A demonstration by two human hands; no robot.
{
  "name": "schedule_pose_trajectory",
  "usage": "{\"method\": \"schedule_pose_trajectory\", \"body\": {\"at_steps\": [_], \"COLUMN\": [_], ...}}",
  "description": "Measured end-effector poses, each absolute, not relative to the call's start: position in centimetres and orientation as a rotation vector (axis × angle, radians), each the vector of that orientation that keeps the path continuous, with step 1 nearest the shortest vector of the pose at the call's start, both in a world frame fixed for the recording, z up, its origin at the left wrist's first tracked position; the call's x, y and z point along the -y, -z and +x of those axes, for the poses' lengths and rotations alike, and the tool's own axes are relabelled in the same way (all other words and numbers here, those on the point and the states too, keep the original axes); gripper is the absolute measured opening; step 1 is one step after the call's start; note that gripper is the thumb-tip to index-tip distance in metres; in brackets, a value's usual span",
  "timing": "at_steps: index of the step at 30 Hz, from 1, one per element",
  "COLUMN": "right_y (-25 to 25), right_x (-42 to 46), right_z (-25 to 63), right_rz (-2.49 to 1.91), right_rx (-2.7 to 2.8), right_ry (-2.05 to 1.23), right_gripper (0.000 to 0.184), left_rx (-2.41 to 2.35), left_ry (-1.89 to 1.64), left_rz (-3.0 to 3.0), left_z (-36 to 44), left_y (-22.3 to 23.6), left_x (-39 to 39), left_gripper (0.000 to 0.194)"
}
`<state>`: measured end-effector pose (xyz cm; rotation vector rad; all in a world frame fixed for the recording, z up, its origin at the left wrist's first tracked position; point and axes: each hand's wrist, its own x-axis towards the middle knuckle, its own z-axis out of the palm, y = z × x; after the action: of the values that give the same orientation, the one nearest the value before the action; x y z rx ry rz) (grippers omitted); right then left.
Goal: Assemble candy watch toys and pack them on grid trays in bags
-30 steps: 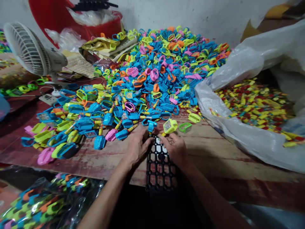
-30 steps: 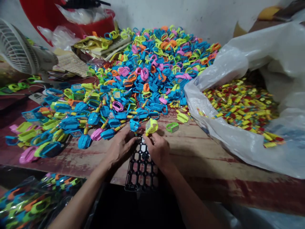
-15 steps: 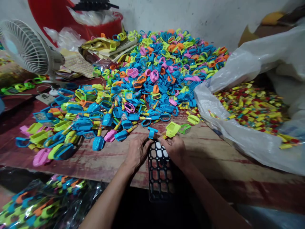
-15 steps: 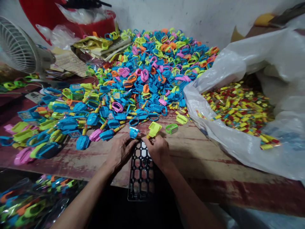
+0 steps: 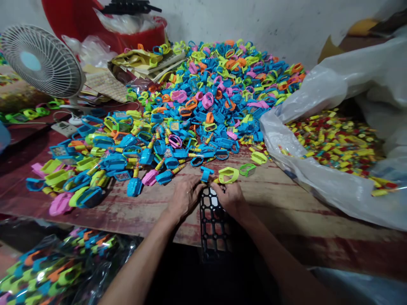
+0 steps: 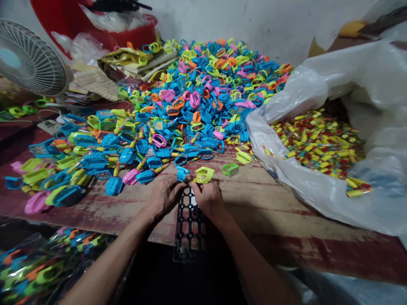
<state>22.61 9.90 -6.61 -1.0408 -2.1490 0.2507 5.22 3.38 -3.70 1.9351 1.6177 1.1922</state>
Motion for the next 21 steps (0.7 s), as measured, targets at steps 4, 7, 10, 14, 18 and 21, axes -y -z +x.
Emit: {"method": "schedule_pose_trajectory", "body": {"at_steps": [4,7,10,14,18,21], "right_y": [6.7,6.0,5.0,4.5,4.8,5.2], "right_x": [-9.7,-9.8,-10.1,-10.3,-10.0,-10.0], "right_z": [22.2,21.9,21.9,22.0,21.7,21.6], "right_rz": [-1.084,-1.084,-1.108,-1.116,-1.056,-1.02], "right_rx": [2.107,2.096,2.166,2.156,2.134,2.157], "right_ry": [-0.204,-0.225,-0.376,-0.383,-0.282,-0.259], "right_gripper": [0.042,0.043,0.046,0.05,0.041,0.026], "left_rx": [-1.493,-1.543,-1.645,-1.637,-1.642,-1.675], "left_ry": [-1.186,-1.158,-1.131,-1.134,-1.125,-1.109], "left_rz": [1.892,1.81,1.812,1.887,1.953,2.008], "left_z": [4.7,4.6,4.8,4.9,4.9,4.9], "left_y": [3.2,3.1,3.3,3.7,4.2,4.5], "left_x": [-3.6,-3.6,-3.8,-3.9,-3.8,-3.7], "left_gripper": [0.02,0.017,0.017,0.02,0.024,0.028]}}
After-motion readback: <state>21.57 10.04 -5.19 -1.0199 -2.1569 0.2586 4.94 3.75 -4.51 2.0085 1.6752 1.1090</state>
